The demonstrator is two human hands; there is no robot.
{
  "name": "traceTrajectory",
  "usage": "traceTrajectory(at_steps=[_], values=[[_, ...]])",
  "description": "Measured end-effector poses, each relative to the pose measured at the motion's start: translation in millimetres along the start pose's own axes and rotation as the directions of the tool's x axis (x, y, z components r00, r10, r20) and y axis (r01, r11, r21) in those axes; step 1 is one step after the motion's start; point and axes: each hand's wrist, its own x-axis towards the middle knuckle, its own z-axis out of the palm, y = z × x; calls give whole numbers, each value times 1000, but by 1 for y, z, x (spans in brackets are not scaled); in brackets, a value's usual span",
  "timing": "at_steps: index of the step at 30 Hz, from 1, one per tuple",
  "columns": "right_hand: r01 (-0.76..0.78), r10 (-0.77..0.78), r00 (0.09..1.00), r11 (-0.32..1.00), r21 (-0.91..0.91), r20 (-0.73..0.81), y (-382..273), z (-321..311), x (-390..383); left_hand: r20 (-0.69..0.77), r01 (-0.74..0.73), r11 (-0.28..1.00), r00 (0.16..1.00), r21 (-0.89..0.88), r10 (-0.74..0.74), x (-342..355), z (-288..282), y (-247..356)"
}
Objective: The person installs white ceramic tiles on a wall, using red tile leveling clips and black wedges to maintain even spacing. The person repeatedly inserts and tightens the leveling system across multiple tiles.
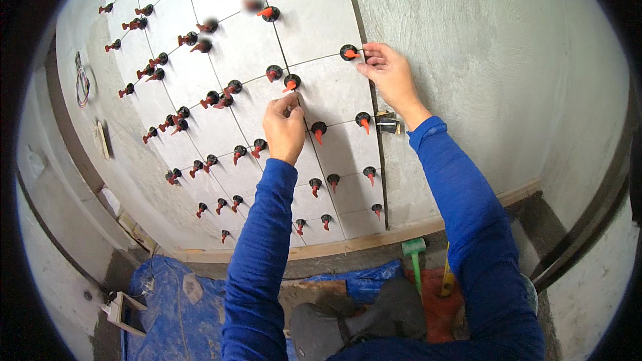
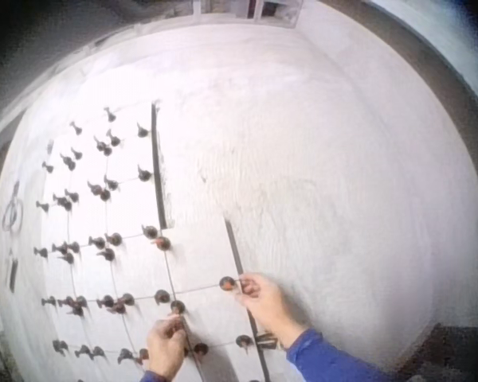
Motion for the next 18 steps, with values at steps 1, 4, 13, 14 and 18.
traceTrajectory(at_steps=[1, 4, 13, 14, 18], values=[[2, -2, 1000, 1000, -2, -19, 1, 3, 0, -12, -3, 1000, 1000, 13, 3, -1, 1, 2], [-40, 41, 997, 999, 23, -66, 3, 9, -1, -100, -52, 994, 993, 96, 62, -16, 10, 17], [-66, 73, 991, 996, 61, -110, 2, 11, -1, -215, -224, 973, 954, -56, 207, 12, 97, 79], [-35, 40, 993, 998, 49, -107, 1, 10, -2, -259, -237, 969, 942, -64, 213, 14, 103, 80], [-24, 24, 995, 1000, -3, -97, -3, 7, -4, -306, -205, 977, 935, -63, 177, 19, 113, 80]])
